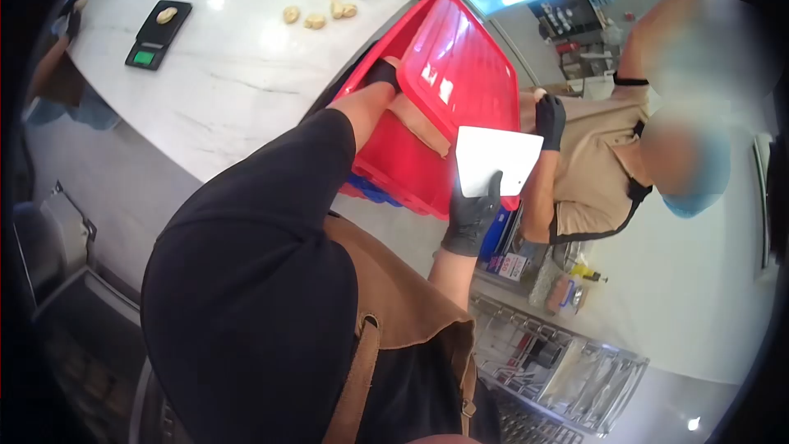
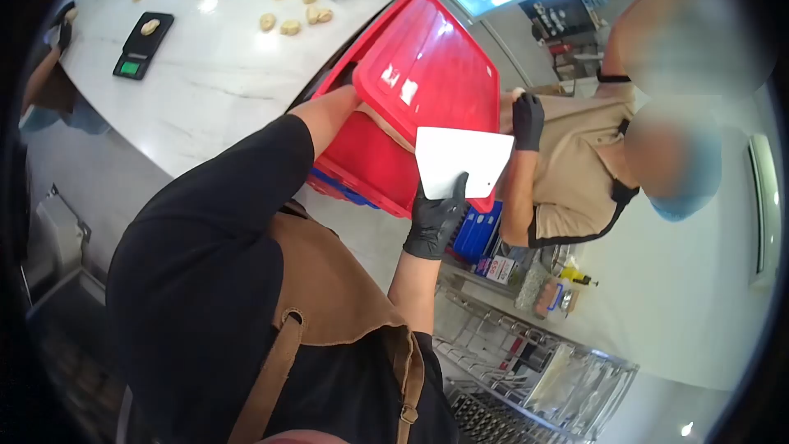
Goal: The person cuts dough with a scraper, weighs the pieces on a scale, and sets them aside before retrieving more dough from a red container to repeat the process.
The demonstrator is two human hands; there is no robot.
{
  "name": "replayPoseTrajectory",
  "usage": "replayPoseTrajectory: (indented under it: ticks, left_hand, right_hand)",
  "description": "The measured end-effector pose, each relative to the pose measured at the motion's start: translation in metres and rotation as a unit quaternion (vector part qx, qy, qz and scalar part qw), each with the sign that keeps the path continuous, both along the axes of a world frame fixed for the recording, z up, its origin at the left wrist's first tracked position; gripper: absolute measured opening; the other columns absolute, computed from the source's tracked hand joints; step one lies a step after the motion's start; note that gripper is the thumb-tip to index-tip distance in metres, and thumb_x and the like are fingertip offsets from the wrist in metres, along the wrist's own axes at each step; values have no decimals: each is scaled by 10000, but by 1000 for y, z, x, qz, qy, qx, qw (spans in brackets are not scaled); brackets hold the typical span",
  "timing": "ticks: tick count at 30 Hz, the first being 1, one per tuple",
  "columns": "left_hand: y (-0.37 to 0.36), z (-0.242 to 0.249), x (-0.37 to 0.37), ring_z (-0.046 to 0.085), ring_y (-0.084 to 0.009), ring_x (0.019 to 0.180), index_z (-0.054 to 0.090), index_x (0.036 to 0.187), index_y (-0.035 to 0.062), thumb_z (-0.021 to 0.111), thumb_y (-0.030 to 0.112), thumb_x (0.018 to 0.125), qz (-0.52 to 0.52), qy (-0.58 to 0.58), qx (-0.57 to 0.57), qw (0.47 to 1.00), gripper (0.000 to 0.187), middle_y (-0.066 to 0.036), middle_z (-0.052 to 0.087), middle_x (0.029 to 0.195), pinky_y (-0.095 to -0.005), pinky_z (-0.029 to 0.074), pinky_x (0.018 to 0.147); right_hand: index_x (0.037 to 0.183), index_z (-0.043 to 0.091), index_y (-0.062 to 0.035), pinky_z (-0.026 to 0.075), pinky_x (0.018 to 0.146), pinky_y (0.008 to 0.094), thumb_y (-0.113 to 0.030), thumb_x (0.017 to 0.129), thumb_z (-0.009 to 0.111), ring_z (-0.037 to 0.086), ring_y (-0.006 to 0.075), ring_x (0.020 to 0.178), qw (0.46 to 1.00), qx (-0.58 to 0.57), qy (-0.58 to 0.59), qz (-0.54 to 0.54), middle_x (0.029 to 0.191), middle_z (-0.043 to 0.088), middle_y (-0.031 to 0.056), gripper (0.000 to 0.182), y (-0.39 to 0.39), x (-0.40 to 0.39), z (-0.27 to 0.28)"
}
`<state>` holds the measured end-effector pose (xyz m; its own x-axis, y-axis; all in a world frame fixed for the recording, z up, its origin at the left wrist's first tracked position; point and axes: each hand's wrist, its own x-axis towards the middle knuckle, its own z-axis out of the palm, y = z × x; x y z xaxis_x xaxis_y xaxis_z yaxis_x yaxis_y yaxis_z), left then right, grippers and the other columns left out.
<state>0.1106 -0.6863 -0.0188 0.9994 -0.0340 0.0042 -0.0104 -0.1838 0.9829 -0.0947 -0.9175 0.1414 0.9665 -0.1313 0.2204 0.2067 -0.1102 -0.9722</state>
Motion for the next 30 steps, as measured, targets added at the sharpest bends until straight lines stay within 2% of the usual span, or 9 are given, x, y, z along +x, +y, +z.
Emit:
replayPoseTrajectory:
  ticks: [2,14,17,19,21,24,27,28,30]
  left_hand:
    - [-6,6,5,680,-252,933,674,1072,13,665,255,891,-38,-16,-20,999,302,-150,700,996,-372,535,863]
    - [9,71,-160,687,-254,995,652,1157,26,746,8,804,-146,-399,-128,896,366,-129,700,1076,-381,562,877]
    - [45,132,-203,676,-314,1042,589,1244,-17,634,163,885,-208,294,-571,737,403,-185,684,1106,-461,554,935]
    - [58,153,-217,679,-273,1067,593,1228,-24,619,68,920,-244,268,-614,701,322,-174,688,1139,-415,567,929]
    - [69,186,-226,687,-271,1051,601,1221,-20,629,51,904,-191,267,-598,731,326,-175,690,1145,-411,565,938]
    - [83,222,-237,689,-270,1043,621,1178,-39,651,100,859,-187,-109,-438,872,349,-168,696,1131,-392,569,918]
    - [117,258,-234,701,-277,995,640,1118,-35,612,233,902,-31,-8,-551,834,346,-169,707,1087,-389,584,880]
    - [126,275,-230,669,-321,1065,586,1205,-63,528,246,940,54,-180,-252,949,411,-213,663,1167,-441,554,937]
    - [171,337,-209,629,-357,1150,505,1319,-93,423,251,983,-92,-331,-59,937,488,-247,606,1276,-493,518,1002]
  right_hand:
    - [1369,478,-9,523,1009,469,-246,1019,564,592,292,1215,938,-338,-37,-65,1331,601,147,431,3,-14,12]
    - [1364,484,3,507,1034,441,-237,1032,539,586,289,1223,993,-96,-70,-15,1377,571,150,413,-15,12,14]
    - [1356,488,15,505,1037,428,-237,1037,531,584,285,1222,989,-103,-110,-14,1368,574,154,409,-12,21,23]
    - [1353,489,22,503,1039,428,-234,1038,528,583,283,1223,984,-126,-121,-24,1361,578,157,408,-9,17,22]
    - [1353,490,23,499,1042,436,-221,1036,532,580,285,1226,992,-72,-99,-36,1354,582,159,403,-8,17,20]
    - [1355,493,14,494,1046,448,-192,1028,547,576,293,1229,960,272,-17,-55,1349,584,163,390,0,17,30]
    - [1359,495,-3,483,1055,454,-173,1016,570,577,309,1223,918,395,2,-38,1347,586,162,391,2,14,23]
    - [1360,495,-3,479,1059,456,-175,1015,572,577,309,1222,882,470,19,-37,1346,587,161,393,4,12,31]
    - [1363,493,-2,466,1072,452,-191,1020,565,577,304,1223,835,546,43,-42,1349,587,162,398,13,10,41]
